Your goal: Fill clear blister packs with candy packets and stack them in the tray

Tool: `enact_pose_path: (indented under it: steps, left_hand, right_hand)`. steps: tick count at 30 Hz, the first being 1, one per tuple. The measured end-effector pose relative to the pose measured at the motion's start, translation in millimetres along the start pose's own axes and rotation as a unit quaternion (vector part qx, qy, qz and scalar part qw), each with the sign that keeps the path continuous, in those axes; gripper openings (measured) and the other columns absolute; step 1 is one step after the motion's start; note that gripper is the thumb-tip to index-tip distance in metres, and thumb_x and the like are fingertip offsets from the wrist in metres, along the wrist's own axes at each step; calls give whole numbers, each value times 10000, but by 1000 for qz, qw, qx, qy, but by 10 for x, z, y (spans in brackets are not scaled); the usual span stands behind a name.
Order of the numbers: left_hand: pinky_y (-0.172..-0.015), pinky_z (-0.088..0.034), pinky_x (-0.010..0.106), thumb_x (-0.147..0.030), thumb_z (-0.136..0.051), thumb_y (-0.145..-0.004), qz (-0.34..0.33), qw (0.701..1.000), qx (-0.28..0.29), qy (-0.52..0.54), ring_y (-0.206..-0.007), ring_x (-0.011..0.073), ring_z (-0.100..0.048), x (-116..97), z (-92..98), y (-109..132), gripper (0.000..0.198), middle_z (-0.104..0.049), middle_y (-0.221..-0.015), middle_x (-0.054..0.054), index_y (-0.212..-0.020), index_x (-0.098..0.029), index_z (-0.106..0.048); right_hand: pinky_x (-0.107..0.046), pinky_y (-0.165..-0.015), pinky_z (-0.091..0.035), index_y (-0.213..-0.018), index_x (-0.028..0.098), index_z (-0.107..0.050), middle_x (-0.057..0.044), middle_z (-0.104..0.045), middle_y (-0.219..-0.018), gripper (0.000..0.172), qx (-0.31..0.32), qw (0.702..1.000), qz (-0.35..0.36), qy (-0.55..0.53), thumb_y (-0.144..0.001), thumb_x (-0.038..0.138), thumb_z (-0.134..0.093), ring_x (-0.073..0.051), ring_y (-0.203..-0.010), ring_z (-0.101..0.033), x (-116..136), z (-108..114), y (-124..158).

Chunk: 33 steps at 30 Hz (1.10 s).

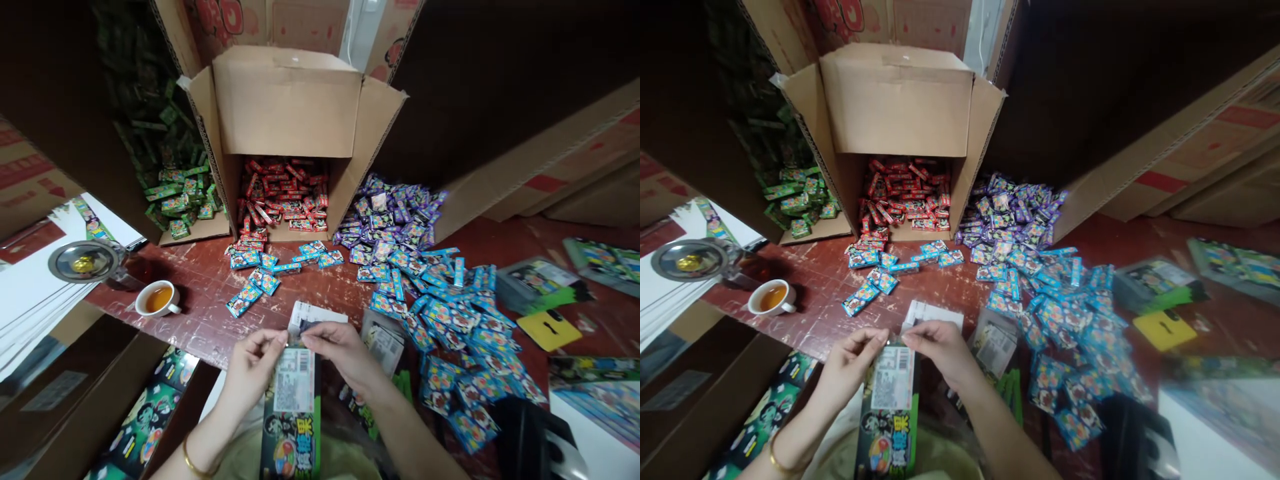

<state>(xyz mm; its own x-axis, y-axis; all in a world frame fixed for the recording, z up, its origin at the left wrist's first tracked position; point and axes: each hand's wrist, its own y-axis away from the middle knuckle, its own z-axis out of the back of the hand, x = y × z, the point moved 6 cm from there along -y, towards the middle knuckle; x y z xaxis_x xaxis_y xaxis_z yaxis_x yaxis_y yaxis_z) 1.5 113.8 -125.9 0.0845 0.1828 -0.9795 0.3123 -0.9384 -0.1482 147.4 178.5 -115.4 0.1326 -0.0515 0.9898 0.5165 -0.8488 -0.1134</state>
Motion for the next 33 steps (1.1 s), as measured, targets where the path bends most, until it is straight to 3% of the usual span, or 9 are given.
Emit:
enact_pose_path:
  steps: [7, 10, 13, 15, 17, 22, 26, 29, 33]
  left_hand:
    - [-434, -331, 175, -516, -736, -676, 9, 999, 33, 8, -439, 71, -446, -34, -55, -60, 392, -576, -520, -23, -664, -139, -630]
    - [-556, -429, 200, -511, -609, -806, -50, 998, 25, -13, -567, 108, -548, 12, -54, -19, 385, -623, -613, -1, -666, -153, -615]
    - [-692, -485, 249, -459, -606, -827, -80, 996, 29, -26, -752, 160, -626, 138, -102, 28, 285, -693, -807, 31, -828, -176, -642]
    - [-712, -485, 257, -411, -660, -797, -83, 995, 33, -32, -792, 169, -633, 235, -141, 23, 248, -697, -860, 32, -905, -189, -629]
    - [-749, -486, 273, -396, -667, -794, -72, 996, 39, -22, -830, 179, -642, 328, -169, -26, 247, -700, -904, 38, -924, -194, -609]
    - [-956, -426, 353, -411, -639, -811, -64, 997, 39, -1, -1082, 229, -622, 429, -147, -269, 243, -695, -1110, 93, -887, -188, -582]
    - [-1017, -377, 381, -427, -677, -769, -39, 998, 54, 2, -1185, 264, -575, 485, -139, -444, 264, -674, -1178, 110, -834, -191, -580]
    - [-1034, -359, 394, -426, -689, -755, -14, 998, 66, 8, -1242, 282, -534, 539, -165, -501, 267, -661, -1205, 121, -814, -194, -571]
    - [-1037, -354, 414, -431, -689, -753, 15, 997, 71, 22, -1262, 295, -518, 598, -200, -517, 273, -624, -1272, 130, -814, -198, -560]
  right_hand:
    - [-270, -682, -484, -730, 162, -736, -25, -705, -722, 259, 9, 999, 12, 30, -656, 399, -811, -142, -674, -621, 41, 88, -26]
    - [-287, -684, -492, -722, 164, -721, -34, -702, -723, 247, 2, 998, 34, 62, -697, 403, -779, -159, -681, -630, 8, 100, -17]
    - [-318, -715, -505, -720, 183, -702, -59, -708, -795, 181, -31, 980, 142, 140, -769, 357, -717, -194, -757, -649, 73, 77, 89]
    - [-341, -761, -504, -753, 199, -698, -69, -706, -842, 130, -47, 951, 225, 208, -822, 302, -661, -206, -810, -648, 124, 49, 166]
    - [-353, -805, -493, -759, 205, -688, -72, -700, -857, 137, -50, 928, 263, 259, -854, 276, -618, -208, -845, -636, 102, 73, 135]
    - [-306, -692, -475, -825, 166, -653, -65, -587, -865, 207, -141, 922, 207, 295, -802, 371, -633, -156, -698, -547, -154, 560, -489]
    - [-269, -596, -441, -763, 152, -687, -21, -543, -731, 231, -91, 935, 171, 295, -668, 357, -733, -122, -592, -483, -314, 728, -965]
    - [-251, -569, -412, -662, 155, -675, -9, -535, -662, 197, -49, 943, 161, 286, -679, 347, -712, -118, -579, -474, -352, 731, -1049]
    - [-242, -561, -396, -684, 159, -628, -7, -561, -666, 224, -24, 954, 151, 257, -733, 377, -647, -120, -579, -491, -381, 758, -1007]
